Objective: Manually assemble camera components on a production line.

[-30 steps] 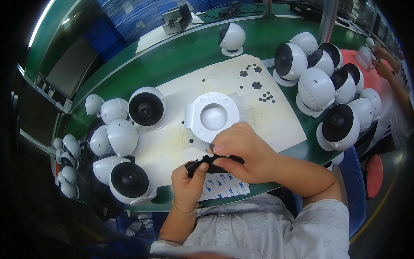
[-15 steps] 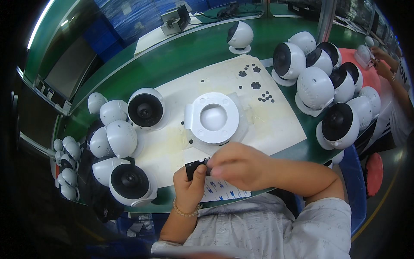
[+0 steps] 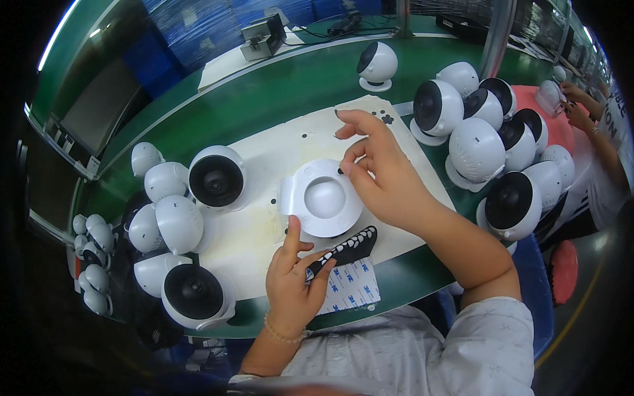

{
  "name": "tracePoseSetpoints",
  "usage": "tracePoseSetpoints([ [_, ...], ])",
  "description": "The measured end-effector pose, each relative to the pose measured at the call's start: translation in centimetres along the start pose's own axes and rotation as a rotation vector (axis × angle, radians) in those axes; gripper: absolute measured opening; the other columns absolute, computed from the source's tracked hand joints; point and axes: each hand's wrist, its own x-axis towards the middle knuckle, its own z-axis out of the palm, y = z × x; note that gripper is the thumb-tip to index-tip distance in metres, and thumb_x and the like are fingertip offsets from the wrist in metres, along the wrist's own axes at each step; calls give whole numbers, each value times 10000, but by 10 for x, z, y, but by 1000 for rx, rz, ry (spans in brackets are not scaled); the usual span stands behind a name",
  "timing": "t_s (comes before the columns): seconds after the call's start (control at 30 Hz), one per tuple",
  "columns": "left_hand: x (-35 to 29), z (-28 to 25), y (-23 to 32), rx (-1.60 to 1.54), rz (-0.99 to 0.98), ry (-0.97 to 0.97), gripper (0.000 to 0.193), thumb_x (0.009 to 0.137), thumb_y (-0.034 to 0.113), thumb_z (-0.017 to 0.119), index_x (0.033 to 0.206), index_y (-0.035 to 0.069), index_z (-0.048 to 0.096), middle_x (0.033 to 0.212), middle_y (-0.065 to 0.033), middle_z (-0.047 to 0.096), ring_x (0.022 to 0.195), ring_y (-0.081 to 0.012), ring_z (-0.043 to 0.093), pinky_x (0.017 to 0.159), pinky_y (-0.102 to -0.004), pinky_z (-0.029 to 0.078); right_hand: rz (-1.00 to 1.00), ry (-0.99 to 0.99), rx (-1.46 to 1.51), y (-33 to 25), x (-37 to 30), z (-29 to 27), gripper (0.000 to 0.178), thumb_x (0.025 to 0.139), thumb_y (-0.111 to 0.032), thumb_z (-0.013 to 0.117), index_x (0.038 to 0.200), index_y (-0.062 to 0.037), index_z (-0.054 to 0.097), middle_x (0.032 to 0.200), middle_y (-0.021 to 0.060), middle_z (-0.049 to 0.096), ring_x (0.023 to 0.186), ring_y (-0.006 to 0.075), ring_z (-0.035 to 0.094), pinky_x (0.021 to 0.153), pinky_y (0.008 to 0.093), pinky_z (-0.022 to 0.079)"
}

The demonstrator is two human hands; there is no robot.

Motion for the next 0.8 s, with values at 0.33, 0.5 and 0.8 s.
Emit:
tracePoseSetpoints([
  [0.33, -2, 3, -4, -23, -63, -2, 164, 652, 59, 685, 807, 9, 662, 1320, -166, 410, 730, -223, 569, 642, -303, 437, 26, -10, 49, 4, -4, -1, 568, 788, 88, 447, 1299, -83, 267, 1091, 143, 419, 817, 129, 501, 757, 252, 441],
  [0.5, -2, 6, -4, -24, -61, -5, 162, 650, 52, 684, 802, 2, 657, 1323, -165, 408, 723, -221, 567, 644, -302, 431, -11, 5, -96, 1, -8, -4, 578, 768, 94, 472, 1289, -84, 299, 1090, 138, 447, 817, 158, 535, 760, 267, 447],
  [0.8, -2, 6, -4, -8, -22, 23, 155, 662, 49, 672, 793, -23, 628, 1316, -175, 410, 692, -246, 553, 635, -320, 424, -469, 17, -756, -13, -17, 3, 469, 757, -9, 559, 1203, -81, 432, 1006, 102, 562, 928, 306, 537, 864, 407, 398],
])
